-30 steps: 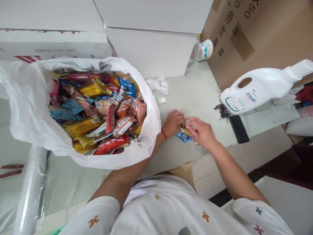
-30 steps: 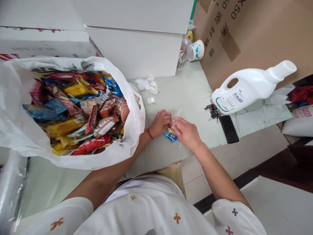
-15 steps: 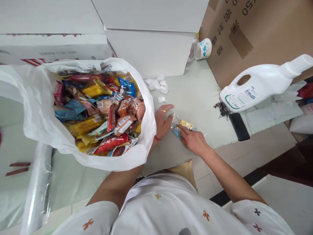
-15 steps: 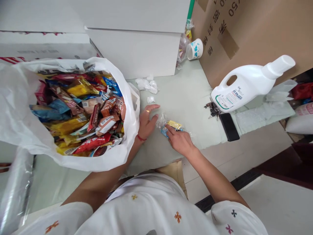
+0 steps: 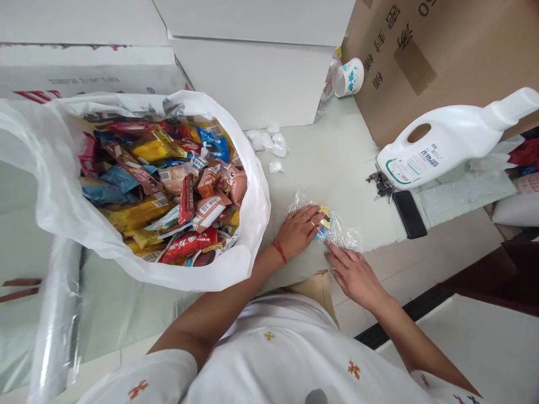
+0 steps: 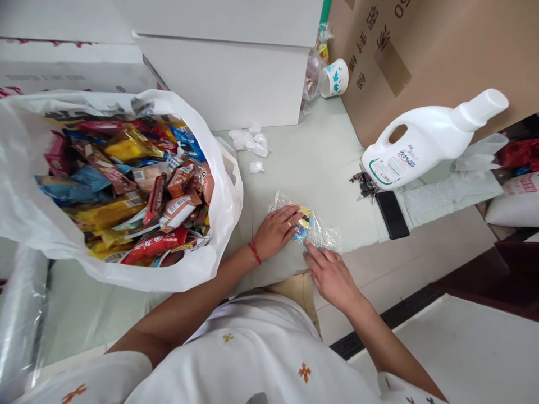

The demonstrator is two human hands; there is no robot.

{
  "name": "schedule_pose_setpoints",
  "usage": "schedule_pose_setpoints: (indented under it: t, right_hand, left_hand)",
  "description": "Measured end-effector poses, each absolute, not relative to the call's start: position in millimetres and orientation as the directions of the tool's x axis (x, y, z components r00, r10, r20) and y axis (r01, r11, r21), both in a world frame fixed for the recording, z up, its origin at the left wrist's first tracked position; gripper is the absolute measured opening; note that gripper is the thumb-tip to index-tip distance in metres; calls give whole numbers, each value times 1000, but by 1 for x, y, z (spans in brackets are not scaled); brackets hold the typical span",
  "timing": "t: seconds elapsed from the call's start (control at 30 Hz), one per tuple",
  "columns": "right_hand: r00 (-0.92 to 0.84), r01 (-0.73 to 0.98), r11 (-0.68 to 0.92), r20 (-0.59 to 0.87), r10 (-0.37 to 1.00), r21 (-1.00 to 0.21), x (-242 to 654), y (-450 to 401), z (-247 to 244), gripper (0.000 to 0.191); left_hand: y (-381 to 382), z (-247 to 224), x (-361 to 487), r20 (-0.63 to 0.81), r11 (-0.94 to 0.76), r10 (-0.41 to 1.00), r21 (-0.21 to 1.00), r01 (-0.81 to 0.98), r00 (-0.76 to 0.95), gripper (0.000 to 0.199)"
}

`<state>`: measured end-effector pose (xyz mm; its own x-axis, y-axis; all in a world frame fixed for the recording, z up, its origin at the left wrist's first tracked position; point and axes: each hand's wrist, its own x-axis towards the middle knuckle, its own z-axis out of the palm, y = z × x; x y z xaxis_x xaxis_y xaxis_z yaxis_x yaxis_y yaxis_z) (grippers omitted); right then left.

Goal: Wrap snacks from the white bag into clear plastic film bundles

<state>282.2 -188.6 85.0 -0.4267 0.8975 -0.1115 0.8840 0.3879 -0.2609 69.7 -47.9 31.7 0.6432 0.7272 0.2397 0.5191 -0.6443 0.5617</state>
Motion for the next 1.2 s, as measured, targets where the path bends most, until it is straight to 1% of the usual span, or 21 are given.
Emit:
schedule_pose_setpoints:
  t: [0.07, 0.1, 0.13, 0.2, 0.23, 0.27, 0.33, 0.4, 0.47, 0.53, 0.6, 0.67, 0.73, 0.77, 0.83, 0.9, 0.93, 1.03, 1.13, 1.17, 1.2]
  right_hand:
    - [-354, 838, 280, -76, 932, -469, 302, -196, 91, 29]
    - [-256, 816, 189, -49, 966, -546, 311, -193, 92, 26]
    - [-128, 803, 94, -17, 992, -589, 318, -185, 93, 26]
    - [114, 806, -57, 61, 992, -589, 327, -162, 88, 32]
    - [176, 818, -96, 88, 980, -568, 329, -149, 84, 40]
    - [193, 822, -115, 83, 978, -557, 330, -137, 80, 47]
    - [152, 828, -117, 18, 988, -548, 328, -117, 73, 50]
    - [110, 834, -107, -27, 994, -542, 324, -100, 72, 42]
    - [75, 839, -56, 13, 997, -541, 316, -81, 79, 37]
    - [-5, 828, 43, 69, 998, -559, 301, -53, 88, 37]
    - [-142, 815, 139, 39, 989, -562, 280, -16, 96, 46]
    - [-268, 824, 143, -154, 951, -549, 255, 21, 101, 59]
    - [-328, 859, 109, -373, 868, -501, 232, 52, 104, 62]
    - [-338, 873, 102, -442, 831, -476, 224, 63, 105, 59]
    - [-363, 881, 117, -497, 788, -458, 216, 74, 108, 43]
    - [-429, 839, 139, -483, 763, -526, 218, 73, 110, 28]
    - [-469, 803, 154, -452, 759, -576, 223, 70, 110, 24]
    - [-551, 658, 221, -261, 792, -720, 246, 49, 106, 22]
    - [-570, 526, 255, -114, 813, -811, 269, 24, 93, 21]
    - [-565, 492, 250, -88, 821, -834, 275, 16, 88, 21]
    - [-554, 467, 244, -67, 830, -850, 280, 9, 83, 22]
  left_hand:
    - [-47, 31, 68, 242, -656, 713, 562, 503, 659, 43]
    - [-46, 30, 68, 244, -660, 706, 566, 493, 665, 43]
    - [-45, 30, 67, 246, -663, 702, 570, 485, 669, 43]
    - [-44, 28, 66, 251, -663, 699, 578, 476, 670, 43]
    - [-43, 27, 66, 252, -663, 699, 580, 474, 669, 43]
    - [-43, 26, 66, 253, -662, 700, 581, 473, 668, 43]
    - [-44, 26, 66, 262, -666, 700, 577, 473, 665, 43]
    - [-46, 25, 66, 285, -689, 684, 553, 468, 671, 42]
    - [-48, 23, 65, 315, -722, 662, 512, 466, 680, 42]
    - [-48, 21, 64, 331, -737, 654, 480, 476, 680, 42]
    - [-48, 21, 63, 325, -732, 663, 470, 494, 674, 42]
    - [-48, 22, 63, 311, -728, 667, 464, 504, 677, 41]
    - [-49, 26, 62, 316, -718, 684, 451, 531, 657, 41]
    - [-51, 28, 62, 327, -703, 704, 444, 555, 631, 40]
    - [-53, 31, 63, 353, -660, 751, 446, 605, 558, 38]
    - [-54, 34, 64, 373, -609, 793, 471, 638, 481, 36]
    - [-55, 34, 64, 377, -585, 811, 488, 648, 448, 35]
    - [-54, 31, 68, 379, -519, 852, 526, 674, 360, 32]
    - [-51, 26, 73, 416, -469, 872, 553, 689, 259, 31]
    - [-49, 24, 74, 438, -456, 872, 569, 685, 217, 33]
    - [-47, 23, 74, 455, -442, 873, 591, 675, 174, 41]
